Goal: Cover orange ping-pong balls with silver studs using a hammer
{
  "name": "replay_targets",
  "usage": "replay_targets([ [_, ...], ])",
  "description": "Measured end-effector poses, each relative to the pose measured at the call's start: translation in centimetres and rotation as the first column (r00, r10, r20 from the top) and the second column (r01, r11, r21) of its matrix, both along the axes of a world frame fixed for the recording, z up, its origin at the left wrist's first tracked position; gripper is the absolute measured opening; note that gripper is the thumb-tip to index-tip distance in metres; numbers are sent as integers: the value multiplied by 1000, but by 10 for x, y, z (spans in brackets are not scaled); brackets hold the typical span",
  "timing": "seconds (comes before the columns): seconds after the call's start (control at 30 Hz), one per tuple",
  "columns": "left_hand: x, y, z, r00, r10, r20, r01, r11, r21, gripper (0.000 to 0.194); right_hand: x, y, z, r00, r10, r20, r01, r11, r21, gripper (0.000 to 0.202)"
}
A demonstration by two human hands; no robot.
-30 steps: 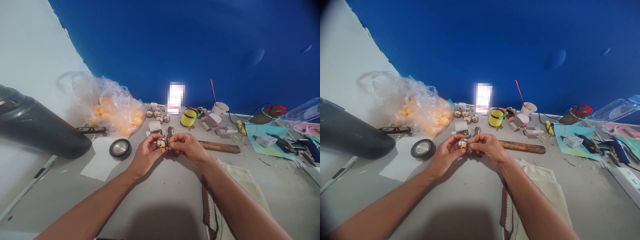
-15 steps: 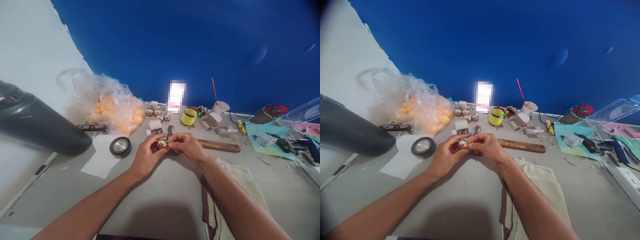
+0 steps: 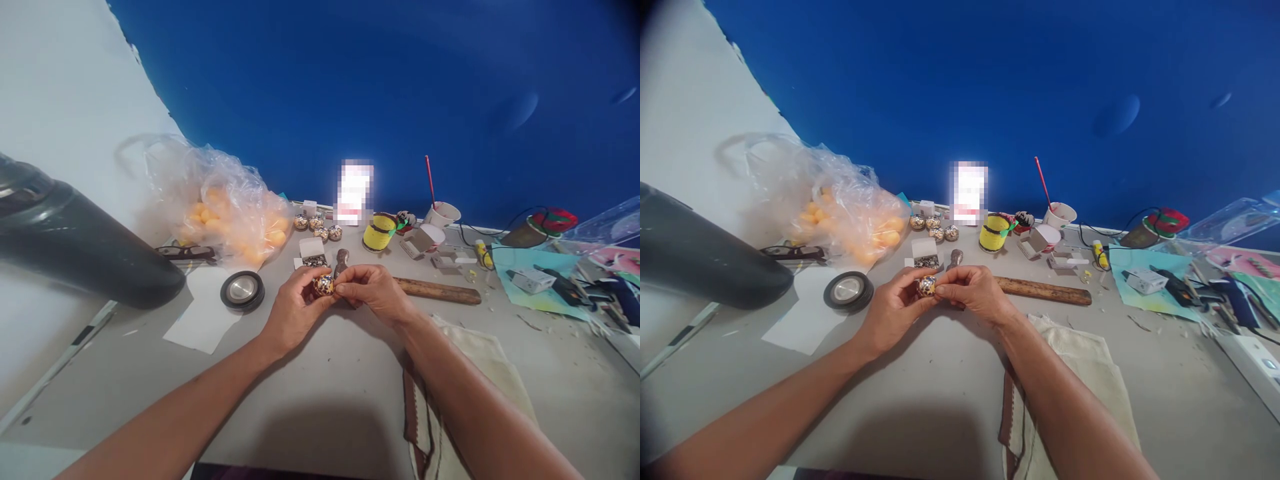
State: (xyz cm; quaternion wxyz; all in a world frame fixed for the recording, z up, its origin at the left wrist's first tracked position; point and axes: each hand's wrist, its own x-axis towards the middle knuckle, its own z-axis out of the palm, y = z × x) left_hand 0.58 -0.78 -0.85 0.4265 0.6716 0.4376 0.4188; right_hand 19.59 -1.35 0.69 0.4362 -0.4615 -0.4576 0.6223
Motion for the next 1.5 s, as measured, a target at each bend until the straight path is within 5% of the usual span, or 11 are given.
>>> replay_targets([
  [0.83, 0, -4, 0, 999, 13, 51, -13, 1000, -4, 34, -4, -2, 3, 998, 42, 48, -44, 998, 43, 28],
  [1.33, 2, -3, -2, 986, -3, 166, 36, 981, -192, 40, -3, -5, 5, 980, 54, 189, -78, 990, 119, 25],
  [1.5, 6, -1, 5, 947, -63, 316, 204, 877, -436, 50, 3, -1, 3, 993, 46, 106, -55, 995, 81, 37],
])
